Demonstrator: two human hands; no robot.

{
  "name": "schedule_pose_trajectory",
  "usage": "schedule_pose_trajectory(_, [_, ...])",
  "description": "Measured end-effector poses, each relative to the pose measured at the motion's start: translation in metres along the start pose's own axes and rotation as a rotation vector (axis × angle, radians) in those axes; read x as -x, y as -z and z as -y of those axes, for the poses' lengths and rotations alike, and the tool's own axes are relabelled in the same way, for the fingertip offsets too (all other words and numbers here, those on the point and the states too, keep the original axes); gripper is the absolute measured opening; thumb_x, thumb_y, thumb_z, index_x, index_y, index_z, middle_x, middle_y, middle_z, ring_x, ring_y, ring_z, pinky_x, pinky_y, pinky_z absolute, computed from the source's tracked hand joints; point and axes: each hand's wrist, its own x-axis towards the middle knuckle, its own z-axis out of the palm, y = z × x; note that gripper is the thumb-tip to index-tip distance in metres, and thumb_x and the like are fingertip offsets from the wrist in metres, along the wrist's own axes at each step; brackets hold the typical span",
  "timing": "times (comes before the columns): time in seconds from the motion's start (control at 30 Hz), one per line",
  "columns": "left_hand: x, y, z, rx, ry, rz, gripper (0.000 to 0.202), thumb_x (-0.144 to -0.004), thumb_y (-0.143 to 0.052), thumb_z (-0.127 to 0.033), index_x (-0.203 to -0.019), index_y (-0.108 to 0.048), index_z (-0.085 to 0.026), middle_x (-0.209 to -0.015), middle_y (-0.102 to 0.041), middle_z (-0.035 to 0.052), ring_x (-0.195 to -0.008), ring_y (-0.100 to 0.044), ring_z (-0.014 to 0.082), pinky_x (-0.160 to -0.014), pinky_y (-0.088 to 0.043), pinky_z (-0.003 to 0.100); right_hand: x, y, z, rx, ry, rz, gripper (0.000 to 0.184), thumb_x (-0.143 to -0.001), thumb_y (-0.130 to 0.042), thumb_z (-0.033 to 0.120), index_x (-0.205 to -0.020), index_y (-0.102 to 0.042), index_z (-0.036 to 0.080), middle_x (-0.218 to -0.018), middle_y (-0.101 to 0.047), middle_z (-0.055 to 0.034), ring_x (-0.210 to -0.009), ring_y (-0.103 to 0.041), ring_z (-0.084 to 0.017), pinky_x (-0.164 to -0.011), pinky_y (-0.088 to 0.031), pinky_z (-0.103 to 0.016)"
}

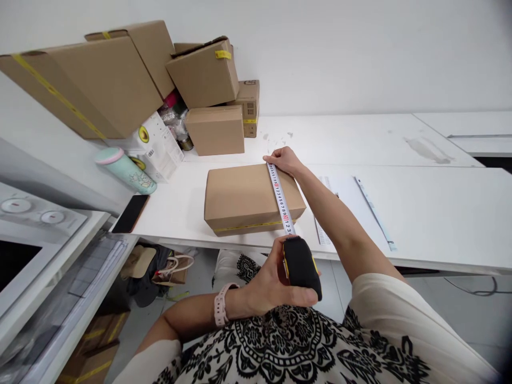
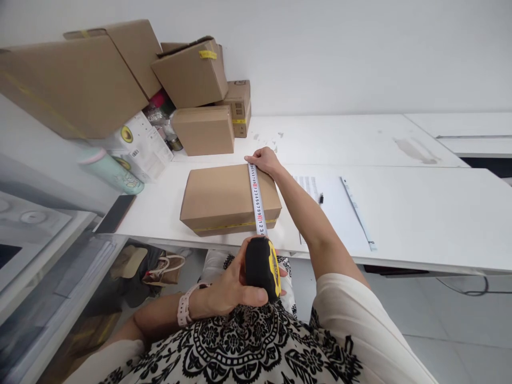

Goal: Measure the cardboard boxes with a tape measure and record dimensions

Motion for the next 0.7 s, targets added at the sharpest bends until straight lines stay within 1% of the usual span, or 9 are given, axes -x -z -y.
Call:
schedule_pose_trajectory(0.13, [0.001, 0.003, 0.004, -0.017, 0.016, 0.018, 0.090, -0.058, -0.095, -0.024, -0.127, -0.038, -0.032, -0.110, -0.058, 0.0062, -0.107, -0.062, 0.0296, -0.087, -0.052, 0.050, 0.000, 0.001, -0.001, 0.011, 0.016, 0.001, 0.041, -0.077, -0.076, 0.043, -0.054, -0.051, 0.021, -0.058, -0.047, -0.0002, -0.059, -0.040, -0.013, -0.060, -0.035, -0.033])
schedule_pose_trajectory(0.37, [-0.001, 0.003, 0.005, -0.030, 0.006, -0.001, 0.090, -0.057, -0.095, -0.025, -0.127, -0.040, -0.034, -0.119, -0.053, 0.0073, -0.110, -0.062, 0.0313, -0.081, -0.054, 0.046, -0.004, -0.003, -0.005, 0.027, 0.029, 0.018, 0.042, -0.078, -0.077, 0.045, -0.056, -0.050, 0.021, -0.059, -0.048, -0.0008, -0.063, -0.042, -0.015, -0.064, -0.039, -0.033])
schedule_pose_trajectory(0.43, [0.002, 0.008, 0.000, -0.049, 0.002, 0.025, 0.087, -0.058, -0.094, -0.025, -0.128, -0.042, -0.034, -0.123, -0.053, 0.0092, -0.111, -0.063, 0.0331, -0.078, -0.055, 0.044, -0.004, 0.000, -0.005, -0.009, 0.060, -0.030, 0.042, -0.080, -0.073, 0.051, -0.060, -0.052, 0.021, -0.064, -0.053, -0.0024, -0.066, -0.047, -0.016, -0.066, -0.042, -0.034])
schedule_pose_trajectory(0.47, [0.005, 0.012, -0.003, -0.065, -0.017, 0.051, 0.087, -0.058, -0.094, -0.026, -0.129, -0.044, -0.035, -0.126, -0.052, 0.0106, -0.111, -0.063, 0.0341, -0.077, -0.055, 0.043, -0.002, 0.004, -0.006, -0.064, 0.073, -0.083, 0.042, -0.082, -0.069, 0.056, -0.065, -0.055, 0.021, -0.069, -0.057, -0.0037, -0.068, -0.050, -0.017, -0.068, -0.044, -0.034])
schedule_pose_trajectory(0.53, [0.016, 0.023, -0.013, -0.115, -0.125, 0.100, 0.091, -0.057, -0.094, -0.030, -0.134, -0.046, -0.035, -0.133, -0.051, 0.0128, -0.112, -0.064, 0.0353, -0.078, -0.056, 0.044, 0.009, 0.017, -0.012, -0.233, 0.073, -0.234, 0.046, -0.089, -0.056, 0.065, -0.077, -0.060, 0.021, -0.082, -0.065, -0.0064, -0.074, -0.057, -0.018, -0.071, -0.048, -0.034])
schedule_pose_trajectory(0.6, [0.033, 0.039, -0.024, -0.225, -0.351, 0.077, 0.097, -0.054, -0.094, -0.036, -0.138, -0.046, -0.034, -0.139, -0.050, 0.0138, -0.113, -0.063, 0.0348, -0.083, -0.056, 0.045, 0.032, 0.033, -0.025, -0.398, 0.032, -0.386, 0.051, -0.093, -0.042, 0.069, -0.087, -0.062, 0.022, -0.091, -0.068, -0.0083, -0.080, -0.062, -0.018, -0.073, -0.052, -0.033])
schedule_pose_trajectory(0.63, [0.044, 0.049, -0.029, -0.319, -0.493, 0.015, 0.097, -0.053, -0.094, -0.037, -0.139, -0.047, -0.033, -0.140, -0.051, 0.0140, -0.115, -0.062, 0.0352, -0.087, -0.056, 0.046, 0.049, 0.040, -0.034, -0.442, -0.004, -0.438, 0.053, -0.094, -0.038, 0.068, -0.089, -0.063, 0.022, -0.092, -0.069, -0.0089, -0.081, -0.063, -0.018, -0.073, -0.053, -0.033])
schedule_pose_trajectory(0.67, [0.054, 0.059, -0.034, -0.428, -0.628, -0.084, 0.097, -0.052, -0.094, -0.035, -0.138, -0.049, -0.031, -0.142, -0.052, 0.0143, -0.119, -0.061, 0.0363, -0.092, -0.054, 0.047, 0.067, 0.044, -0.045, -0.458, -0.034, -0.464, 0.050, -0.093, -0.041, 0.066, -0.089, -0.064, 0.022, -0.092, -0.070, -0.0091, -0.081, -0.064, -0.019, -0.073, -0.053, -0.034])
schedule_pose_trajectory(0.7, [0.064, 0.070, -0.037, -0.537, -0.742, -0.212, 0.095, -0.052, -0.093, -0.032, -0.137, -0.051, -0.029, -0.143, -0.053, 0.0148, -0.124, -0.058, 0.0382, -0.097, -0.052, 0.049, 0.088, 0.046, -0.057, -0.454, -0.071, -0.474, 0.044, -0.090, -0.049, 0.063, -0.089, -0.064, 0.022, -0.092, -0.070, -0.0089, -0.083, -0.064, -0.020, -0.074, -0.054, -0.035])
